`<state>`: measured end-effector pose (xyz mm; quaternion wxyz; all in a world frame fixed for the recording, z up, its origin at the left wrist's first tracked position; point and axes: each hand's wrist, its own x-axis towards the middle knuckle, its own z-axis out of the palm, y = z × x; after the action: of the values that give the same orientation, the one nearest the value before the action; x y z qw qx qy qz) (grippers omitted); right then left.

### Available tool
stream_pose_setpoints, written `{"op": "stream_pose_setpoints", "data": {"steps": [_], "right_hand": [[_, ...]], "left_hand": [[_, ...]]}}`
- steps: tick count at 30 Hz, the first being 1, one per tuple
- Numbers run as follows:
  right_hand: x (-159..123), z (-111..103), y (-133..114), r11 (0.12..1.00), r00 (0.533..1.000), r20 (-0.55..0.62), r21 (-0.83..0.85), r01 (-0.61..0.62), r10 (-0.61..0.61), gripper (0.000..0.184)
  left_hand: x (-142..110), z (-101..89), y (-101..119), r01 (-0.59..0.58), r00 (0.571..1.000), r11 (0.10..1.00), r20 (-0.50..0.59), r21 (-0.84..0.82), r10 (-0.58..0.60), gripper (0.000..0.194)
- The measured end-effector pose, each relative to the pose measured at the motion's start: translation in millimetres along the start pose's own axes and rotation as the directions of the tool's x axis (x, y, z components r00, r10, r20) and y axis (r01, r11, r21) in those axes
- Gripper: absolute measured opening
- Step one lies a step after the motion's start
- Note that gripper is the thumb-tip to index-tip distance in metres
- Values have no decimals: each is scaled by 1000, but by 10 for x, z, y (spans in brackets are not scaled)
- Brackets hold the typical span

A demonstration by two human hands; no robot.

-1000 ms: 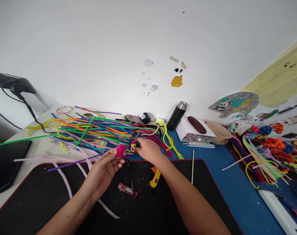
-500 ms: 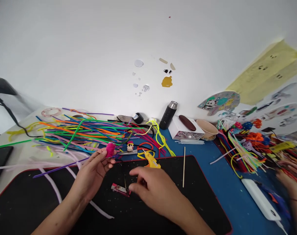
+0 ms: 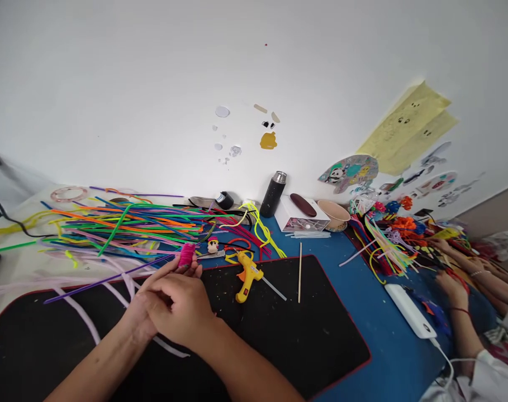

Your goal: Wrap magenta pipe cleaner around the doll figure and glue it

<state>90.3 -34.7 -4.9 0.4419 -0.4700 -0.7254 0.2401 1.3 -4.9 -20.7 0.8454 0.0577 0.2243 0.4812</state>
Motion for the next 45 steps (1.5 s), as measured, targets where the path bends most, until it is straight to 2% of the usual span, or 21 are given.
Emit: {"op": "stream_pose_setpoints", "data": {"steps": [2, 3, 5, 7, 10, 13, 15, 18, 21, 25, 27, 30, 33, 35, 38, 39, 41, 42, 44, 45], "right_hand": [[-88, -135, 32, 996, 997, 55, -85, -41, 46, 27], [-153, -261, 41, 989, 993, 81, -130, -73, 84, 27], [-306, -596, 52, 970, 981, 108, -201, -137, 161, 28], [-447, -984, 56, 937, 964, 138, -301, -175, 225, 23], [-553, -1506, 55, 828, 908, 211, -520, -209, 362, 25], [-527, -1760, 85, 668, 843, 255, -728, -154, 473, 41], [-475, -1751, 145, 584, 806, 318, -810, -42, 499, 49], [-398, -1595, 268, 540, 724, 452, -832, 130, 522, 58], [-357, -1478, 338, 537, 715, 475, -827, 166, 512, 46], [-376, -1523, 234, 582, 725, 533, -782, 225, 437, 38], [-402, -1596, 116, 577, 743, 519, -786, 220, 423, 37], [-427, -1725, -19, 492, 758, 395, -863, 113, 519, 26], [-433, -1821, 18, 356, 724, 225, -934, -30, 652, 20], [-442, -1816, 111, 340, 719, 192, -938, -65, 668, 23], [-473, -1651, 198, 399, 718, 247, -916, -46, 651, 34], [-483, -1564, 192, 452, 728, 295, -892, -24, 619, 37], [-485, -1381, 135, 618, 782, 405, -785, 32, 474, 31], [-472, -1298, 96, 671, 796, 443, -739, 64, 412, 30], [-424, -1174, 22, 708, 797, 489, -697, 112, 355, 27], [-397, -1134, -5, 707, 782, 511, -695, 131, 357, 25]], "left_hand": [[24, 93, 138, -3, 997, 1000, -80, -12, 2, 17], [24, 155, 216, -51, 994, 998, -102, -37, 47, 21], [5, 278, 357, -208, 969, 974, -151, -88, 193, 25], [-28, 364, 442, -236, 956, 967, -203, -95, 214, 26], [-67, 422, 452, -212, 959, 973, -208, -86, 191, 26], [-77, 435, 396, -189, 960, 980, -223, -66, 170, 29], [-68, 428, 363, -170, 962, 984, -225, -47, 155, 31], [-42, 395, 333, -158, 967, 987, -206, -20, 150, 33], [-16, 359, 319, -144, 973, 989, -178, 18, 145, 31], [5, 327, 316, -146, 969, 988, -194, 52, 153, 31], [11, 311, 315, -149, 970, 987, -184, 67, 159, 28], [16, 285, 300, -159, 972, 982, -157, 103, 174, 18], [16, 265, 272, -157, 976, 978, -133, 139, 175, 10], [15, 255, 256, -151, 977, 976, -129, 159, 172, 10], [15, 246, 250, -132, 977, 974, -140, 187, 159, 7], [15, 245, 253, -128, 977, 973, -146, 193, 158, 7], [15, 247, 261, -155, 972, 969, -148, 193, 185, 8], [14, 251, 267, -170, 969, 967, -145, 191, 200, 9], [13, 263, 278, -183, 967, 965, -144, 187, 211, 11], [12, 271, 283, -177, 967, 967, -151, 184, 205, 11]]}}
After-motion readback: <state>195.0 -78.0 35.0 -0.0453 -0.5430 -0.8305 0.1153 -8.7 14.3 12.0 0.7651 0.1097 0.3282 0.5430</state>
